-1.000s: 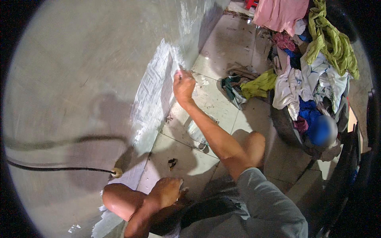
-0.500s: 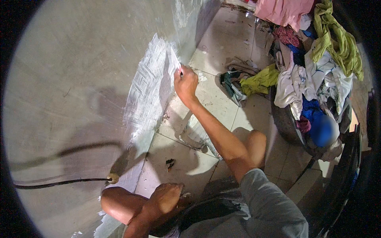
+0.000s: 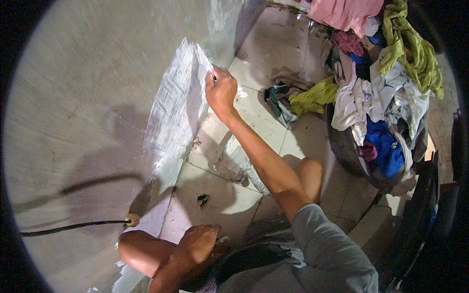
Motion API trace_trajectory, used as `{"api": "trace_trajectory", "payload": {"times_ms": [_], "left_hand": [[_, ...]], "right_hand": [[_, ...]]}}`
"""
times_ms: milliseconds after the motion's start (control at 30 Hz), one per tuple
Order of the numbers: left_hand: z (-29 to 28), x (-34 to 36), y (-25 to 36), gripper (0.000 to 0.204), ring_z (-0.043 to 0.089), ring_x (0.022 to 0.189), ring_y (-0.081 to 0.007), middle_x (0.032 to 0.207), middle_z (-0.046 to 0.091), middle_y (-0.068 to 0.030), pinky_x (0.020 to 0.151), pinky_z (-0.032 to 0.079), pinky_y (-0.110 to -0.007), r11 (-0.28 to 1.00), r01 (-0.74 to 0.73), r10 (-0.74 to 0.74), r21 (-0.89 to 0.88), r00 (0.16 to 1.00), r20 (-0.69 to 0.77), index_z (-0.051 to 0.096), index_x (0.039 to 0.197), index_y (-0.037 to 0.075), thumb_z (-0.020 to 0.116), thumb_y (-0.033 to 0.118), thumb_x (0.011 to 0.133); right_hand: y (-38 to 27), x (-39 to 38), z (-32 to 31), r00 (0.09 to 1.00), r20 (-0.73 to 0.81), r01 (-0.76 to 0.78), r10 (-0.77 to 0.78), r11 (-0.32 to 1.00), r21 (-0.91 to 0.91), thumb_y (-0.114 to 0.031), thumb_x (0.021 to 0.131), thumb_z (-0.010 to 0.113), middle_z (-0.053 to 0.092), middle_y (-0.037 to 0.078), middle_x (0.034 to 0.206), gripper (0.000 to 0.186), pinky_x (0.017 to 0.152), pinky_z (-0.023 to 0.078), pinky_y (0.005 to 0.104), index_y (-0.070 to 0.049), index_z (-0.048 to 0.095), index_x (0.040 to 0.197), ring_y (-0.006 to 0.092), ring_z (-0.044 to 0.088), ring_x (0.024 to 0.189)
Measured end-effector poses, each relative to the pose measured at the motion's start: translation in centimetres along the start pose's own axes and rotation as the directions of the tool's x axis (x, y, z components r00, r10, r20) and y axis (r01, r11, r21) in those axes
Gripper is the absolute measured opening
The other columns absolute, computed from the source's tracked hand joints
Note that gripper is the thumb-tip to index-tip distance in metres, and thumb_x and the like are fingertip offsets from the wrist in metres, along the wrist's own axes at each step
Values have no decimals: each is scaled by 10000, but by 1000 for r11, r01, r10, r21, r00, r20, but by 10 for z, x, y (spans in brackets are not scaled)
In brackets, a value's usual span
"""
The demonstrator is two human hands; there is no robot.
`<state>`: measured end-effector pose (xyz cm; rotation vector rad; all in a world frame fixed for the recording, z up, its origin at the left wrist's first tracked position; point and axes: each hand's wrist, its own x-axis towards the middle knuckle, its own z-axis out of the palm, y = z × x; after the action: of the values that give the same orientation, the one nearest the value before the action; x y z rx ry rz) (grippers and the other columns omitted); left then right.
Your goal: The person applies a white substance to a wall using a spatula and a small flat board.
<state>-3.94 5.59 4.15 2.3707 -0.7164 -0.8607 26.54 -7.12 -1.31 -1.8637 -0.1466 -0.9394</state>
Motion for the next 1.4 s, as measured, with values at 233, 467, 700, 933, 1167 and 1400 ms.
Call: {"api": "trace_trajectory", "payload": {"times_ms": [233, 467, 700, 933, 1167, 1400], "left_hand": [[-11, 6, 10, 213, 575, 817, -371, 836, 586, -214, 722, 467, -434, 992, 109, -116, 62, 986, 118, 523, 911, 10, 445, 182, 811], [-5, 1, 4, 210, 573, 844, -367, 861, 588, -210, 743, 462, -431, 996, 64, -71, 63, 992, 101, 515, 922, 1, 425, 156, 813], [-10, 7, 7, 213, 568, 861, -373, 879, 584, -219, 754, 455, -436, 994, 99, -104, 49, 986, 129, 508, 923, -7, 425, 155, 814], [0, 5, 5, 261, 561, 785, -366, 772, 566, -213, 732, 433, -426, 996, 78, -81, 49, 995, 53, 505, 878, -49, 531, 188, 771], [-9, 4, 16, 284, 569, 789, -374, 769, 580, -225, 721, 443, -436, 994, 92, -97, 60, 990, 104, 532, 843, -42, 484, 237, 825], [-13, 1, 20, 305, 569, 786, -378, 783, 578, -237, 729, 443, -439, 992, 119, -123, 49, 989, 85, 543, 833, -49, 486, 250, 821]], "right_hand": [[-17, -50, 1, 974, 224, 55, -45, 998, -40, -102, 745, 551, 587, 228, 934, 224, 735, 458, 436, -1, 616, 934, 379, 567, 839], [-14, 3, -8, 998, 60, 24, -21, 999, -43, -72, 759, 527, 572, 193, 747, 164, 621, 445, 416, 16, 607, 871, 362, 559, 690], [-30, -11, 3, 984, 51, 176, -173, 983, -61, -66, 746, 535, 556, 231, 737, 200, 633, 447, 438, 30, 599, 910, 381, 555, 688], [-76, -88, -17, 959, 217, 157, -183, 979, 133, -54, 742, 546, 553, 215, 748, 228, 641, 466, 430, 30, 577, 951, 370, 546, 667], [-67, -125, -41, 943, 307, 67, -128, 977, 203, -96, 768, 539, 551, 185, 755, 102, 611, 469, 423, -4, 575, 794, 346, 541, 675], [-57, -63, -21, 968, 251, -2, -12, 998, 56, -89, 770, 527, 567, 236, 813, 168, 680, 471, 433, 28, 585, 875, 388, 552, 729]]}}
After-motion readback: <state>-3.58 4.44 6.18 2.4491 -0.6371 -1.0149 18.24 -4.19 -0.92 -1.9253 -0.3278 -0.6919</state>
